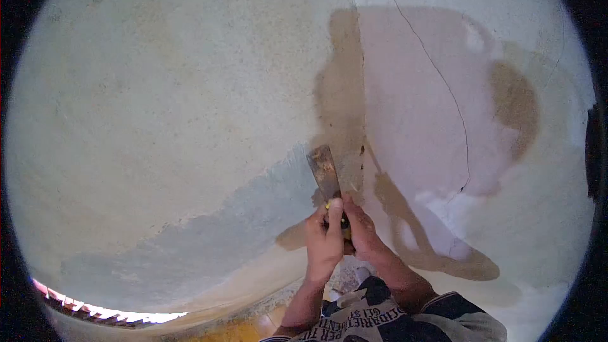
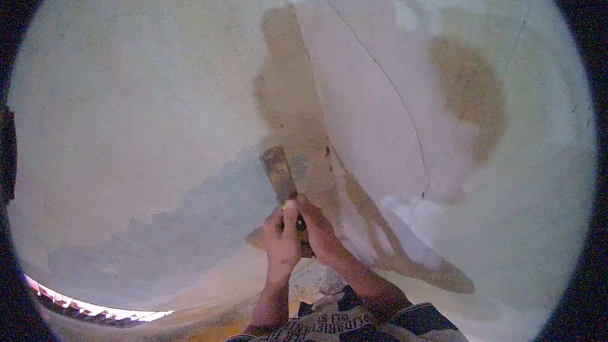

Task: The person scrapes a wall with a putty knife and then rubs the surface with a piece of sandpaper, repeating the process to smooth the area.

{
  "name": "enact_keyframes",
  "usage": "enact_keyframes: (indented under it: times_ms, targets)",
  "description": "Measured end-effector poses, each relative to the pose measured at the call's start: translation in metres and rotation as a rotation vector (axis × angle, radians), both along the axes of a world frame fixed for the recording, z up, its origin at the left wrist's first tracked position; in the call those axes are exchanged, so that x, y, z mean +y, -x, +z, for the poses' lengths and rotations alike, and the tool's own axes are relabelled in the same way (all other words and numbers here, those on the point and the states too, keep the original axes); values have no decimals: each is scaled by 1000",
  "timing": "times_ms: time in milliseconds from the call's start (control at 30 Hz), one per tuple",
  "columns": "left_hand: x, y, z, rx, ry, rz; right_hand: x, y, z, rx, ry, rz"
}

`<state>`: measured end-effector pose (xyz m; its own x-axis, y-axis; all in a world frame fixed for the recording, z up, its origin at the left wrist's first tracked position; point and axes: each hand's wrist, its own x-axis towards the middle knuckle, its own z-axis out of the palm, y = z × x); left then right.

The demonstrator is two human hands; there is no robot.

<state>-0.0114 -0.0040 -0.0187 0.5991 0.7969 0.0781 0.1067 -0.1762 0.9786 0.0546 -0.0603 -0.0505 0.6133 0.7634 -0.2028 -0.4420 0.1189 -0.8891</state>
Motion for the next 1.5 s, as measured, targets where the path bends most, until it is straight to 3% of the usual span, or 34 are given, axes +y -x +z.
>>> enact_keyframes:
  times_ms: [67,167,300,333,400,500,600,733,933,1033,1133,1233,1267,1367,1400,1500]
  targets:
    - [-1,-4,-4,-23,-25,13,12,-8,-43,-135,29,-65]
    - [17,-27,-4,-98,-78,6,20,-28,-8,-71,36,-41]
    - [4,-25,1,-52,-107,-4,6,-21,-1,28,-74,-36]
    - [-9,-5,16,-53,-81,3,-2,-3,9,18,-25,-46]
    - [-3,0,-2,14,-102,2,3,-4,-13,28,41,-58]
    - [7,-13,14,-40,-79,-28,6,-11,23,97,46,-46]
    - [7,-13,26,-89,-166,-17,5,-14,27,17,51,-13]
    - [6,-2,2,-88,-88,-17,3,11,14,112,33,-104]
    - [7,-9,41,-40,-96,-70,2,-12,52,86,111,43]
    - [5,2,18,3,-108,-55,4,3,11,17,8,-81]
    - [7,-5,10,-107,-136,-7,10,5,21,100,17,-141]
    - [16,-15,35,4,-107,-67,19,-17,15,-55,2,-105]
    - [13,-16,36,-70,-71,-71,14,-13,22,-16,-5,-98]
    - [2,-2,16,49,-104,-61,5,1,-1,94,-37,-135]
    - [-3,-2,11,-63,-36,-65,5,1,-4,70,-7,-115]
    - [7,-12,1,29,-57,-59,3,-10,-9,31,74,-51]
